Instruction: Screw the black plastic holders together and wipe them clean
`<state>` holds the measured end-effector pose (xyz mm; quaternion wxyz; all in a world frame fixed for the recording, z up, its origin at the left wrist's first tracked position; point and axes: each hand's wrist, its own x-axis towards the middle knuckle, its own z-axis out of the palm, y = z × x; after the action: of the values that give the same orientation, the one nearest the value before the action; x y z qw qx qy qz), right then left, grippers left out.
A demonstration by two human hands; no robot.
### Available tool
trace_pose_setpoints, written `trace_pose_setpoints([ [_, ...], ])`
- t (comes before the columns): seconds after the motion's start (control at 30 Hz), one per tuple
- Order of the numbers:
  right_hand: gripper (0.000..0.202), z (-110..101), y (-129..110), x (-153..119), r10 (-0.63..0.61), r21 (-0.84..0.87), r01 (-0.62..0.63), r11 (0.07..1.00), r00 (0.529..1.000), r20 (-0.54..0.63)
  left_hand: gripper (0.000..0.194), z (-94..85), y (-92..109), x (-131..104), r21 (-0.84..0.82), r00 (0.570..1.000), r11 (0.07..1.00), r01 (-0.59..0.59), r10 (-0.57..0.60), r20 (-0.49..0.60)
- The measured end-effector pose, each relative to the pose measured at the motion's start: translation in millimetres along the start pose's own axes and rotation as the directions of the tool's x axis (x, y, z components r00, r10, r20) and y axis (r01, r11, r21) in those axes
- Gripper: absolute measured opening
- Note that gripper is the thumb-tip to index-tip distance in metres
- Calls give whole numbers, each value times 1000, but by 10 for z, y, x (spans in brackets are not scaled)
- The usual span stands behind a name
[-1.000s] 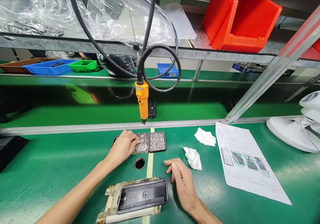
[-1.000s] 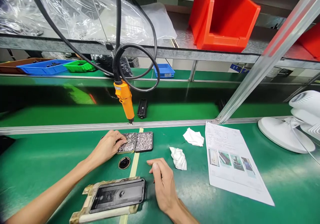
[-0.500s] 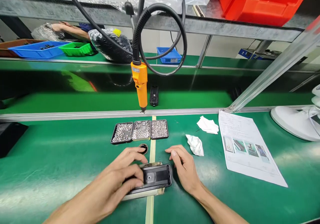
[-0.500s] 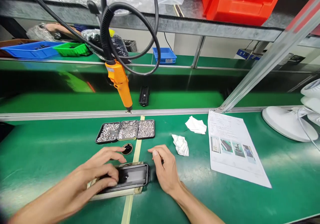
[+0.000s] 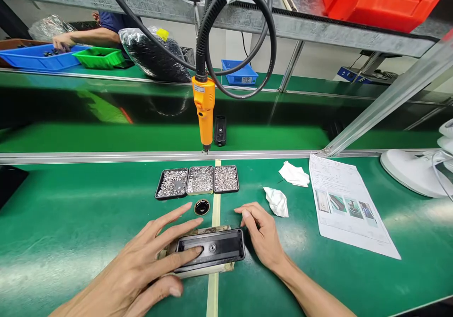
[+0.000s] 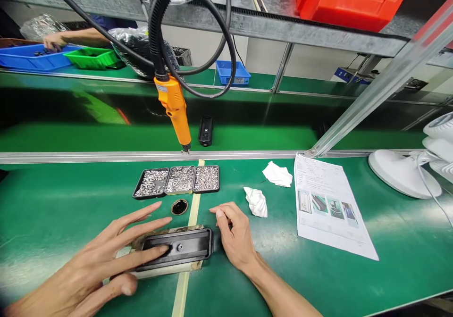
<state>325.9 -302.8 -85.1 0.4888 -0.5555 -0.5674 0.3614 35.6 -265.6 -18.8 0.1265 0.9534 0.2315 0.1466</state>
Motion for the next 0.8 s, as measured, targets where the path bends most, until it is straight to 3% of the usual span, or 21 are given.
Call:
trace_pose_setpoints([
  [0.13,33,0,-10,-6,12,-1,-12,1000,1000,13,51,38,-8,-16,29,999,999,-32,31,42],
  [0.47,32,7,27,4,29,-8,-29,1000,999,19,52,172,-26,119,-14,993,998,-53,54,107],
  [0.6,32,6,47,1,46,-6,-46,999,999,25,54,168,-59,49,-150,993,988,32,-14,115],
  [0.67,32,5,48,-4,52,-5,-51,999,998,22,50,151,-151,14,-234,989,962,143,-146,4],
  [0.73,32,4,44,-11,51,-3,-50,999,998,23,37,137,-326,-5,-271,920,917,294,-349,-181],
  [0.8,32,2,40,-16,45,1,-45,999,999,26,26,127,-571,-1,-259,803,862,435,-502,-323],
])
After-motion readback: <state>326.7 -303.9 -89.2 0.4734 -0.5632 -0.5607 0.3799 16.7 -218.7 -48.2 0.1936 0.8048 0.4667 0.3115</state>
